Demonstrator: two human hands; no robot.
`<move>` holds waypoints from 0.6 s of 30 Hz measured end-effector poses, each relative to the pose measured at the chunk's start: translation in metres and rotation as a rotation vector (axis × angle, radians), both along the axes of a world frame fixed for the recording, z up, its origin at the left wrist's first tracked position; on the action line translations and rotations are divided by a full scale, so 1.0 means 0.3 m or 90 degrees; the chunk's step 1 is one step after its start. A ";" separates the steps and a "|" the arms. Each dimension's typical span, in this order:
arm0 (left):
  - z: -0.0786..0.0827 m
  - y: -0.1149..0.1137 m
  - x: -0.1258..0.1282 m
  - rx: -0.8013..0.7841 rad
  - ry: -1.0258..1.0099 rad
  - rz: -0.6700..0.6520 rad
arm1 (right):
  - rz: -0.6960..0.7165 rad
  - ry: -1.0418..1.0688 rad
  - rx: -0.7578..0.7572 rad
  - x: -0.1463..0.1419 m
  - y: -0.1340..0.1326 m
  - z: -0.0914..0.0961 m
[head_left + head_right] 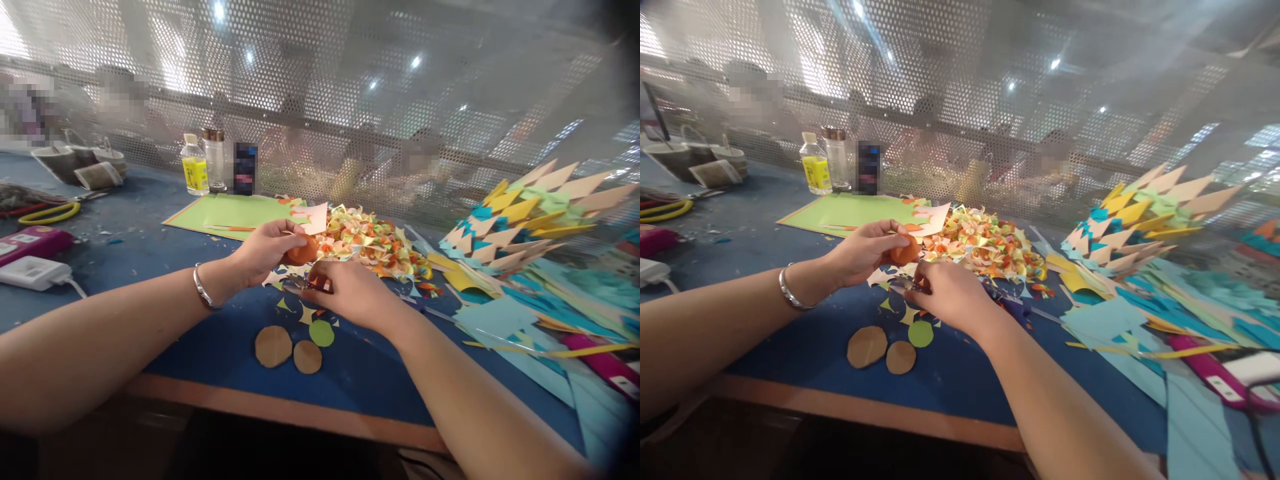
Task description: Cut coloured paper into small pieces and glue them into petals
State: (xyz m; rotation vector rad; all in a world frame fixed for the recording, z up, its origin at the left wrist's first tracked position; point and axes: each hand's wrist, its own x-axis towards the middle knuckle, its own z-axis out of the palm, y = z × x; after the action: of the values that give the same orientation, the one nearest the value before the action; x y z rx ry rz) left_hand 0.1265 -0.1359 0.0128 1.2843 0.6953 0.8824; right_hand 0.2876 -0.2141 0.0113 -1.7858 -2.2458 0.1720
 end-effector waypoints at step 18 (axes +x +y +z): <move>-0.015 -0.010 0.006 -0.050 0.029 -0.098 | 0.052 0.086 0.268 0.016 -0.006 0.005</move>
State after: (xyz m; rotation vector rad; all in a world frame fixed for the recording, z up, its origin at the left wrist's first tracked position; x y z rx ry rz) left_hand 0.1283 -0.1388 0.0084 1.2740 0.6514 0.6958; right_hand 0.2923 -0.2159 0.0129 -1.4214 -2.0714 -0.1512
